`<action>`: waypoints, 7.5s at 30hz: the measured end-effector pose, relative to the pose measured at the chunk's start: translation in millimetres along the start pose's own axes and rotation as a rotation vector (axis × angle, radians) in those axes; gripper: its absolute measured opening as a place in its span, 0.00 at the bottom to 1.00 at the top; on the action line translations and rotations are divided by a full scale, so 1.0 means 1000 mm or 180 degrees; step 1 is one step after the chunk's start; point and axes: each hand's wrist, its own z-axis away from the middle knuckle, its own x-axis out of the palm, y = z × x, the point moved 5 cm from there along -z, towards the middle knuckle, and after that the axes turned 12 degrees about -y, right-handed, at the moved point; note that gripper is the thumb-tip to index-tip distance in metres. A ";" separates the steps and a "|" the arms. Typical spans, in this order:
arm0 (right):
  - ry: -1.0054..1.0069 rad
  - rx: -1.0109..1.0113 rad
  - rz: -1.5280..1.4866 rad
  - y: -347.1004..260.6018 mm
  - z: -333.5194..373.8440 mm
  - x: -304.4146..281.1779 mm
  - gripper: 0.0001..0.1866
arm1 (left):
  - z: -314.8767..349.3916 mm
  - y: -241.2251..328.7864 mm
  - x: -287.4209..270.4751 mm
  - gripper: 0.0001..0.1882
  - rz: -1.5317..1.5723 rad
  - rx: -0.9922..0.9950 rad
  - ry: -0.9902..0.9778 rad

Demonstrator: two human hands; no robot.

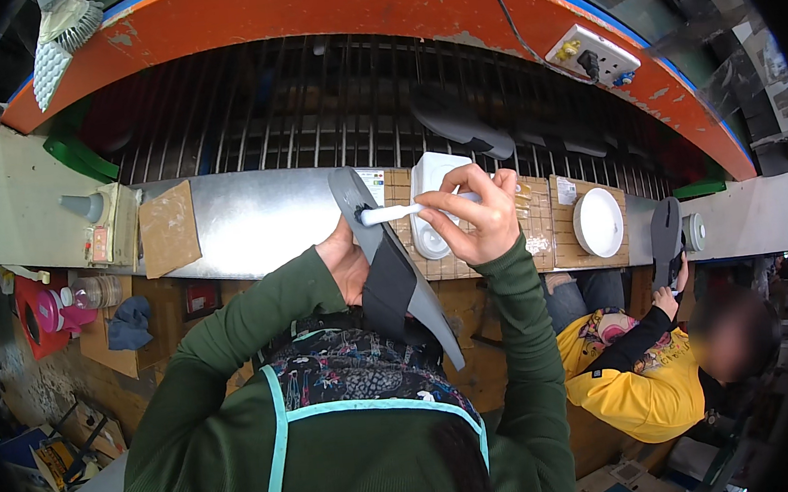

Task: The person paints a gray plastic part with a white substance using a small brush. They repeatedly dip the brush into a white container and apply the substance to the part's surface, rotating the part to cover different areas.

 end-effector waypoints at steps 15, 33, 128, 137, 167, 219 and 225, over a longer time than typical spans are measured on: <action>0.0430 0.0164 -0.0064 0.002 0.002 -0.003 0.11 | -0.005 0.002 0.010 0.66 -0.0048 -0.0192 0.0068; 0.0273 0.0028 0.0043 0.002 0.012 -0.001 0.10 | -0.003 0.013 0.009 0.64 -0.0177 -0.0009 0.0119; 0.0073 0.3101 0.0788 0.092 0.195 0.178 0.03 | 0.125 0.072 -0.047 0.20 -0.3073 0.3695 0.1954; 0.0016 0.2905 0.0642 0.095 0.197 0.180 0.04 | 0.127 0.066 -0.054 0.24 -0.2335 0.3069 0.1725; 0.1829 0.1596 -0.2005 -0.025 0.067 0.034 0.10 | 0.049 0.045 0.057 0.17 -0.2715 0.3458 0.1219; 0.1352 0.0888 0.0263 -0.007 0.037 -0.023 0.13 | 0.067 0.057 0.074 0.13 -0.4232 0.3427 0.1253; 0.1241 0.0801 0.0237 -0.010 0.037 -0.023 0.13 | 0.070 0.059 0.070 0.14 -0.4231 0.3344 0.1298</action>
